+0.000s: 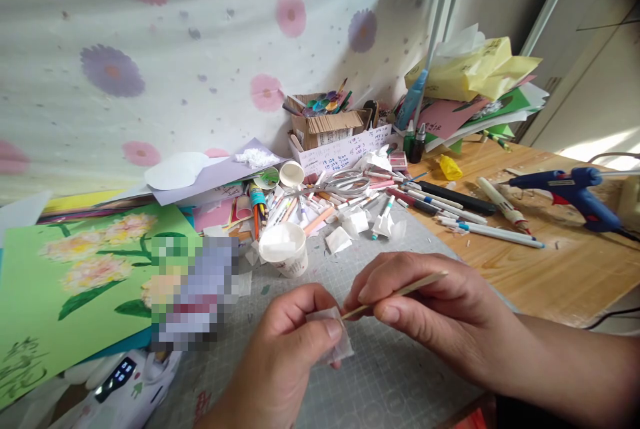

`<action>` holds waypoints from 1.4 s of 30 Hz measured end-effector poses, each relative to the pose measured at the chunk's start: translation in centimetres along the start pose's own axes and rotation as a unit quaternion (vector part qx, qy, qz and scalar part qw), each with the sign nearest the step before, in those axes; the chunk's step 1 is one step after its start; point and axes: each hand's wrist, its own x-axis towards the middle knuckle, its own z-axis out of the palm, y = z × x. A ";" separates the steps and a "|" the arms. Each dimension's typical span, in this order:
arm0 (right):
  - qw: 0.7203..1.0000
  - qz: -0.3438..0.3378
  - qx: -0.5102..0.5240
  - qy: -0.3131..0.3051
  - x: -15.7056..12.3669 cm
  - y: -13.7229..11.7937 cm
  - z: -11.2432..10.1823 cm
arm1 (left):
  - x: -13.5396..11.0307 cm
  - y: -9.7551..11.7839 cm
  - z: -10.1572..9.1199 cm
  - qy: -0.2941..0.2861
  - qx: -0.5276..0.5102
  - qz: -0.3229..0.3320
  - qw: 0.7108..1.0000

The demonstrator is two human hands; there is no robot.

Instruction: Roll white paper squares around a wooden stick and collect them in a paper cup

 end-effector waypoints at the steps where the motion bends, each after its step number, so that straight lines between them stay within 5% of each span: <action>1: 1.000 0.001 -0.001 0.000 0.0 0.0 0.0 | 0.1 0.0 0.0 -0.001 -0.001 0.000 1.000; 42: 1.000 0.003 0.004 0.000 -0.1 -0.1 0.1 | -0.2 0.2 -0.1 -0.006 -0.005 -0.012 1.000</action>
